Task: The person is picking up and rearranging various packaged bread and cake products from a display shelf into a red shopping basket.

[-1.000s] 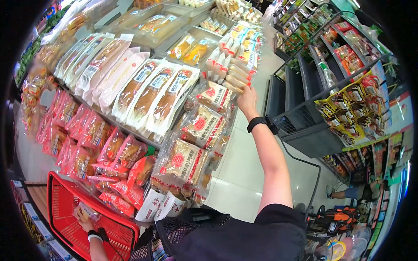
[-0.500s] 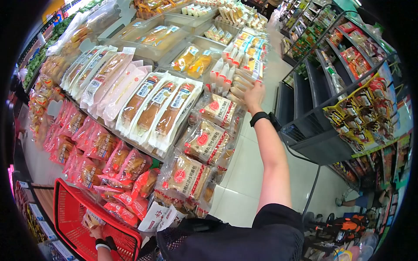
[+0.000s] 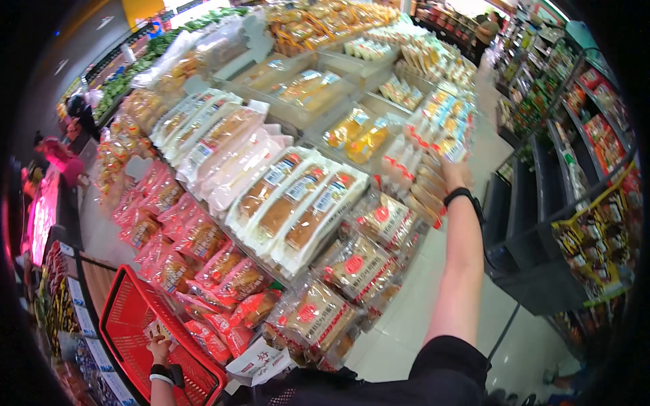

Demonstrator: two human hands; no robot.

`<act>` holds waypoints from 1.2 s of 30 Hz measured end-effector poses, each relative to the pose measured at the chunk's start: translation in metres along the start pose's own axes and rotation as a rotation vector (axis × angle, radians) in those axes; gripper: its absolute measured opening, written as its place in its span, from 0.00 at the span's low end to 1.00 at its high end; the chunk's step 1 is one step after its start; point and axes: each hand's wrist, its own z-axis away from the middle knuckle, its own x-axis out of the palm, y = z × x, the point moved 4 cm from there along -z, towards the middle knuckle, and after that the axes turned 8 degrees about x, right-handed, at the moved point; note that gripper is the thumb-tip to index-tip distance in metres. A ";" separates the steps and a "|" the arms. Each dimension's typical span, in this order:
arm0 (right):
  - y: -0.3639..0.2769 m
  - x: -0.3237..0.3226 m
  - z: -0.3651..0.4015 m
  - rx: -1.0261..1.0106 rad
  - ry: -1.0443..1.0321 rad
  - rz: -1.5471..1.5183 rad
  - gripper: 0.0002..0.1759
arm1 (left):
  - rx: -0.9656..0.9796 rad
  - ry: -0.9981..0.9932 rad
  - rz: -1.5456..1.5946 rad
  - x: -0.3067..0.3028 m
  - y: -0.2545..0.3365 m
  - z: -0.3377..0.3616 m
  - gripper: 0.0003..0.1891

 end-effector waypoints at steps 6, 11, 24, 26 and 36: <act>0.005 0.009 -0.026 0.000 0.049 -0.367 0.20 | 0.061 0.047 -0.046 0.010 -0.026 -0.004 0.18; -0.010 -0.002 0.001 -0.083 -0.287 -0.969 0.12 | 0.072 -0.033 0.117 0.016 -0.003 0.016 0.15; -0.038 -0.102 0.507 -0.329 -1.579 -1.085 0.16 | 0.650 -0.565 0.750 -0.025 0.226 0.178 0.15; -0.034 -0.097 0.549 -0.397 -1.723 -0.905 0.16 | 0.332 -1.041 1.101 -0.033 0.238 0.198 0.23; 0.007 -0.076 0.634 -0.747 -1.897 -0.327 0.24 | 0.209 -0.141 1.126 -0.074 0.122 0.109 0.25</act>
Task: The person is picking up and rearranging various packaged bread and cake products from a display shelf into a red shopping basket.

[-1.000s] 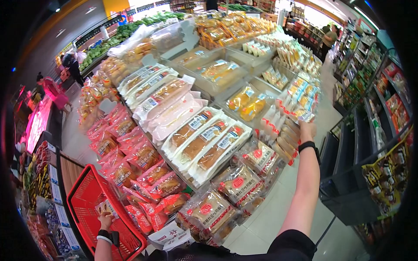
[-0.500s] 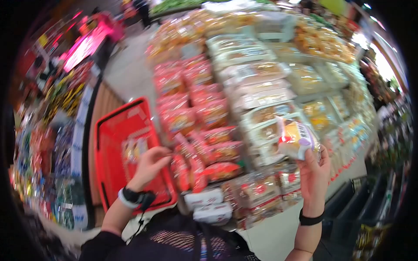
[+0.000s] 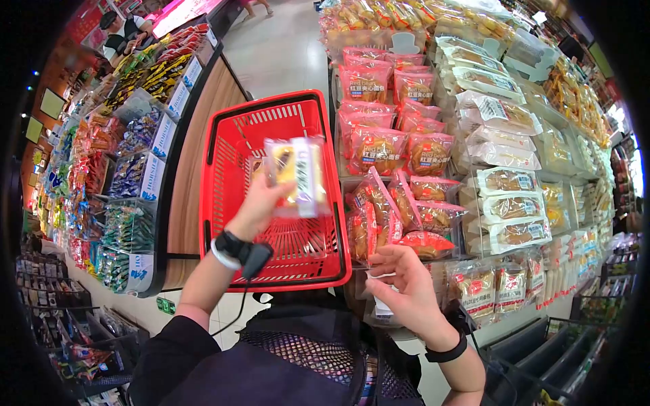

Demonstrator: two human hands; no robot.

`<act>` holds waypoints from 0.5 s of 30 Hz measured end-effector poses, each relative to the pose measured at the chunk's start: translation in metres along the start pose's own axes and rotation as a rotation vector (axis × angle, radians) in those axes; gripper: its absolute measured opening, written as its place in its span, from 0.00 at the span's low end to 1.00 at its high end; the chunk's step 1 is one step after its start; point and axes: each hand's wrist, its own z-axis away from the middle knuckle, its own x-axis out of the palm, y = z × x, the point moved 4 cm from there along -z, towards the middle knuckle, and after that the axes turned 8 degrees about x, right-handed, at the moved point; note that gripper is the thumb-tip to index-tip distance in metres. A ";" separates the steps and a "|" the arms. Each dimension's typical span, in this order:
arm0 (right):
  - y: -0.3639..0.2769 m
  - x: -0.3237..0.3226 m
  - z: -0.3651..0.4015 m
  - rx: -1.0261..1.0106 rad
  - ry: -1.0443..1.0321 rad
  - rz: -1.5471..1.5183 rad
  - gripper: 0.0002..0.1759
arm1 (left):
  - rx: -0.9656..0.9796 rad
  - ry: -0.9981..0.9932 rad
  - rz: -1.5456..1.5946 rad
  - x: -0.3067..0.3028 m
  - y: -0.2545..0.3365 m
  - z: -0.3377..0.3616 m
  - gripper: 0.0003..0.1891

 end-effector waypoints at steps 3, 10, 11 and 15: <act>0.003 -0.008 0.009 0.069 0.065 0.016 0.23 | -0.024 0.032 -0.097 -0.063 -0.049 -0.052 0.24; 0.019 -0.017 0.033 0.128 0.136 -0.002 0.18 | -0.363 -0.022 -0.226 -0.112 -0.136 -0.100 0.25; 0.020 -0.018 0.036 0.128 0.149 -0.009 0.18 | -0.398 0.021 -0.232 -0.113 -0.140 -0.101 0.25; 0.032 -0.024 0.044 0.164 0.217 -0.056 0.16 | -0.423 0.078 -0.296 -0.128 -0.173 -0.114 0.24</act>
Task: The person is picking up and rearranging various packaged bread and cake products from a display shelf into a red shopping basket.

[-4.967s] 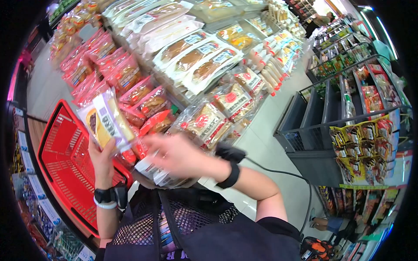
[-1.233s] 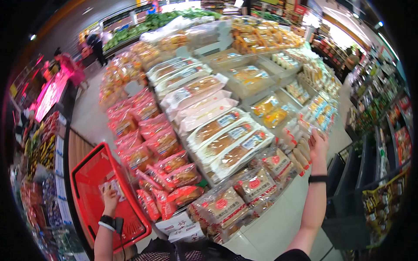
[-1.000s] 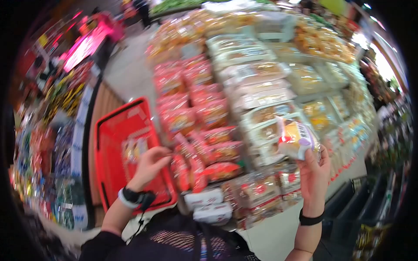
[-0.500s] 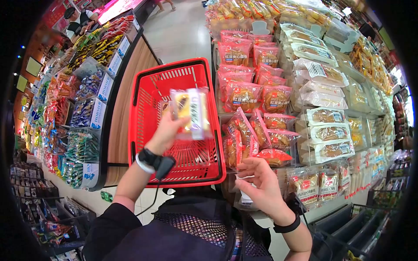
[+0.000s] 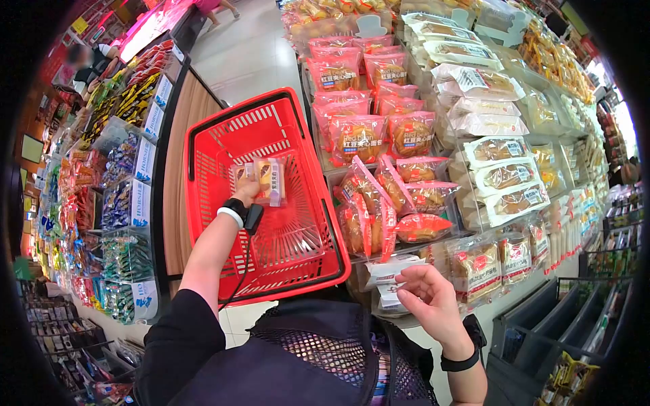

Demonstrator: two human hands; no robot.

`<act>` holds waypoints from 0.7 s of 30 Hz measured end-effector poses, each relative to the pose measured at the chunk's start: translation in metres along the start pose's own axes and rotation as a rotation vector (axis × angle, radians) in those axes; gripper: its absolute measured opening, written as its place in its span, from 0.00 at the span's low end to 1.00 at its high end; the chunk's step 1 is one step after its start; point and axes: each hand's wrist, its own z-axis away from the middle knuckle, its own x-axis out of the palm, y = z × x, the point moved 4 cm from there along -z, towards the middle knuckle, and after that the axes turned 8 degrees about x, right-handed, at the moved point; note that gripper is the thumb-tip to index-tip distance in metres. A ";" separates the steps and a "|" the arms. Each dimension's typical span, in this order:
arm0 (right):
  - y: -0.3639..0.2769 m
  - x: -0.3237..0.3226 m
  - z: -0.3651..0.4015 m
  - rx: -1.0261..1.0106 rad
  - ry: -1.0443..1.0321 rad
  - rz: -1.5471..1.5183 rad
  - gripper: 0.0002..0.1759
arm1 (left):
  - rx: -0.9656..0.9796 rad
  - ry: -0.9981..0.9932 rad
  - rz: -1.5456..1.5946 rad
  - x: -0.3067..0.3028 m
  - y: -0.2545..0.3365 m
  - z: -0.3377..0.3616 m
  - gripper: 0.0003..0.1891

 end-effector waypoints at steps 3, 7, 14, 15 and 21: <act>0.006 -0.004 0.001 0.035 0.035 -0.029 0.16 | 0.017 0.090 -0.232 -0.008 -0.036 -0.033 0.23; 0.007 -0.004 -0.001 0.056 0.070 -0.024 0.15 | 0.069 0.215 -0.623 -0.005 -0.020 -0.024 0.32; 0.011 -0.001 -0.007 0.076 0.080 -0.063 0.13 | -0.030 0.440 -0.777 0.017 0.020 0.021 0.47; 0.012 -0.001 -0.008 0.082 0.073 -0.060 0.13 | -0.031 0.439 -0.777 0.016 0.002 0.004 0.47; 0.015 0.001 -0.011 0.093 0.053 -0.053 0.12 | 0.131 0.293 -0.619 0.040 -0.017 -0.026 0.43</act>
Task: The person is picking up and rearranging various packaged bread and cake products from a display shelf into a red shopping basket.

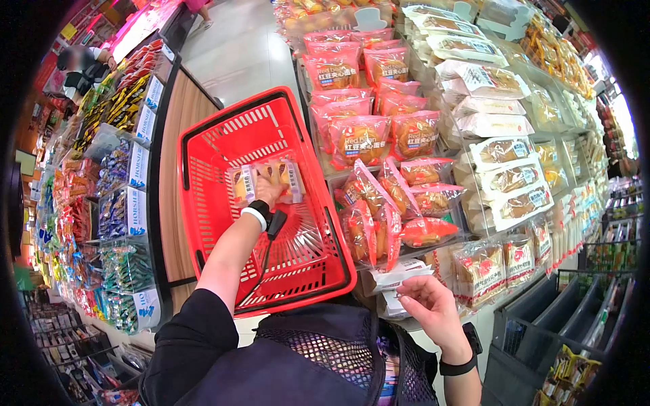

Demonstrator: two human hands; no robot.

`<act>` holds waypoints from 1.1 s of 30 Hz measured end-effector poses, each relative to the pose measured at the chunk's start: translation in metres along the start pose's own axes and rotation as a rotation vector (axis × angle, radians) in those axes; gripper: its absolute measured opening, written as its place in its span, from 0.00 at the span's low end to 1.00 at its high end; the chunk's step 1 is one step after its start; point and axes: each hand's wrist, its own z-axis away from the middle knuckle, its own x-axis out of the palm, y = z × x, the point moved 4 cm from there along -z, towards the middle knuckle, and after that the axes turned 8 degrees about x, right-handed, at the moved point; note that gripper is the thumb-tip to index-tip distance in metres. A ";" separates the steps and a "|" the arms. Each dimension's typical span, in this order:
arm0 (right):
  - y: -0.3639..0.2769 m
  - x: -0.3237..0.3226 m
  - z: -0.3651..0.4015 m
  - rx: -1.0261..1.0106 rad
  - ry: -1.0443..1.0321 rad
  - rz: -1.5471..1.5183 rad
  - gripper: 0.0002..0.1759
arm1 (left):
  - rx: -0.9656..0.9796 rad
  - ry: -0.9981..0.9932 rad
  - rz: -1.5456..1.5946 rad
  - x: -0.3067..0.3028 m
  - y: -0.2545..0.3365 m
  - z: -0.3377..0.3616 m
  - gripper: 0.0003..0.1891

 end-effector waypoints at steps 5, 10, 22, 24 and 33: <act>0.000 -0.004 0.009 -0.003 -0.002 -0.024 0.13 | 0.309 0.105 -0.448 -0.039 -0.006 -0.020 0.29; 0.013 -0.011 0.014 0.017 0.049 -0.050 0.12 | 0.209 0.160 -0.429 -0.072 -0.008 -0.004 0.40; 0.035 0.014 0.045 0.029 0.157 -0.074 0.12 | 0.215 -0.092 0.474 -0.062 -0.073 -0.043 0.42; 0.045 0.014 0.051 0.014 0.174 -0.104 0.13 | 0.227 -0.068 0.464 -0.061 -0.066 -0.040 0.43; 0.060 0.017 0.077 0.001 0.243 -0.144 0.13 | -0.217 -0.170 0.466 -0.041 -0.066 -0.061 0.42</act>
